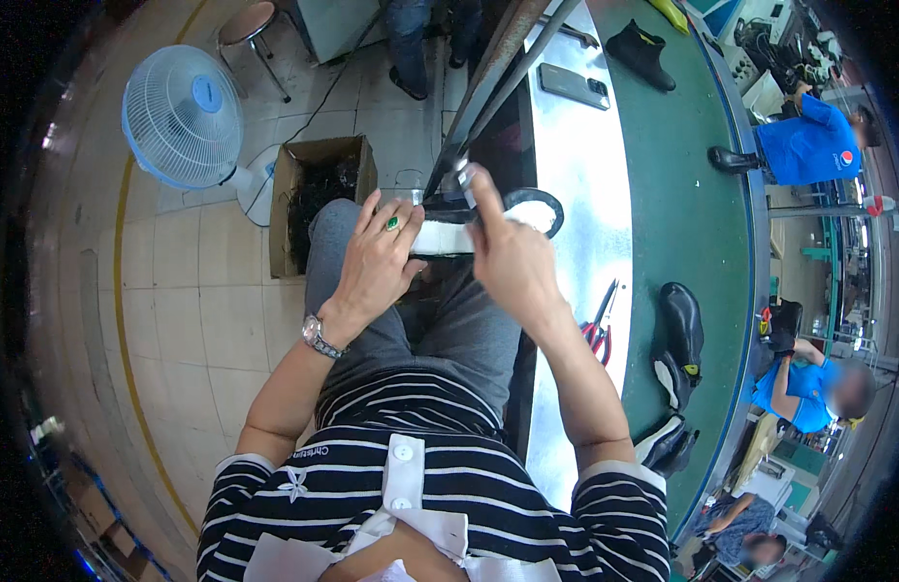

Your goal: Manually process a shoe upper on a last using pliers and a hammer to secure and shape it.

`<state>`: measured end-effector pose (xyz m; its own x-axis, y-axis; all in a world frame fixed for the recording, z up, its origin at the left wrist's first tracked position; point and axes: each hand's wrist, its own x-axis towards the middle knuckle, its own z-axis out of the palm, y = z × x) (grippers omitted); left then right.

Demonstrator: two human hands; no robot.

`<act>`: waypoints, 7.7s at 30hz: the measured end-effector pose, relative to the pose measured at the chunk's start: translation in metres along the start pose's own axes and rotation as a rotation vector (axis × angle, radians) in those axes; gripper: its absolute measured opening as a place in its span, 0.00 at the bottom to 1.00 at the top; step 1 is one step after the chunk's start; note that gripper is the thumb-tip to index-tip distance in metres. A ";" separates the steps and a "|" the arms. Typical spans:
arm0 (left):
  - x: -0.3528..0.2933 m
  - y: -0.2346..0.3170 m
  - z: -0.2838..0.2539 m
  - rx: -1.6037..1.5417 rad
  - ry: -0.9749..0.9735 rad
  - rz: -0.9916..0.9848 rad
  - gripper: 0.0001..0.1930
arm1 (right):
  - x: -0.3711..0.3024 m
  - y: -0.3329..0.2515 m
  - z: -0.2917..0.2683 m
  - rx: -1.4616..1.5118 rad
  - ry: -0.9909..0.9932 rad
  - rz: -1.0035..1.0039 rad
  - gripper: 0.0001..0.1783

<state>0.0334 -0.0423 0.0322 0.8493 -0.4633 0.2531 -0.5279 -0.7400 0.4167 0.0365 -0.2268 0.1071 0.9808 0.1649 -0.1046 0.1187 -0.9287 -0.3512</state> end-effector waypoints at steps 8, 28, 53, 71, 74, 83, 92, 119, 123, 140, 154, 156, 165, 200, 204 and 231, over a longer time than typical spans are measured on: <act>-0.056 0.000 -0.002 -0.469 0.068 -0.285 0.60 | -0.021 0.017 -0.011 -0.119 -0.209 0.176 0.31; -0.123 -0.024 -0.017 -0.715 0.033 -0.363 0.11 | -0.023 -0.076 -0.011 0.003 -0.896 -0.207 0.35; -0.079 -0.017 0.014 -1.843 -0.153 -0.734 0.39 | -0.014 -0.063 -0.036 -0.128 -0.821 -0.329 0.36; -0.082 -0.037 -0.001 -1.788 -0.390 -0.758 0.44 | 0.005 -0.058 0.002 -0.329 -0.482 -0.501 0.35; -0.084 -0.043 0.016 -1.723 -0.420 -0.676 0.50 | -0.012 -0.044 0.017 -0.018 -0.342 -0.481 0.35; -0.089 -0.045 0.008 -1.793 -0.448 -0.529 0.57 | -0.027 -0.059 0.014 0.012 -0.324 -0.528 0.36; -0.139 -0.013 0.041 -2.463 -0.114 -0.658 0.32 | -0.047 -0.064 -0.014 -0.334 -0.717 -0.413 0.40; -0.130 -0.008 0.023 -2.010 -0.151 -0.724 0.51 | -0.026 -0.071 0.014 -0.401 -0.780 -0.433 0.39; -0.133 -0.008 0.010 -2.059 -0.285 -0.870 0.53 | -0.046 -0.082 0.004 -0.222 -0.473 -0.663 0.40; -0.160 -0.002 0.027 -1.688 -0.346 -0.550 0.48 | -0.077 -0.099 0.006 -0.192 -0.571 -0.777 0.46; -0.156 0.006 0.034 -1.794 -0.635 -0.750 0.41 | -0.078 -0.069 0.031 -0.434 -0.816 -0.369 0.46; -0.160 0.006 0.045 -1.922 -0.533 -0.765 0.37 | -0.087 -0.064 0.026 -0.370 -0.772 -0.541 0.46; -0.163 0.002 0.037 -1.924 -0.319 -0.600 0.26 | -0.095 -0.058 0.025 -0.329 -0.609 -0.730 0.42; -0.066 -0.014 -0.007 -1.268 -0.431 -0.345 0.67 | -0.078 0.079 0.043 0.195 0.151 0.123 0.39; -0.051 -0.010 -0.008 -1.303 -0.222 -0.171 0.72 | -0.083 0.120 0.053 0.056 0.103 0.492 0.37; 0.030 0.059 0.018 -1.325 -0.327 0.136 0.66 | -0.120 0.093 0.021 1.197 0.146 -0.313 0.43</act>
<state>0.0274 -0.1083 0.0489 0.6536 -0.7240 0.2203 -0.0487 0.2502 0.9670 -0.0731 -0.3263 0.0677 0.9530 0.2145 0.2139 0.2098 0.0422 -0.9768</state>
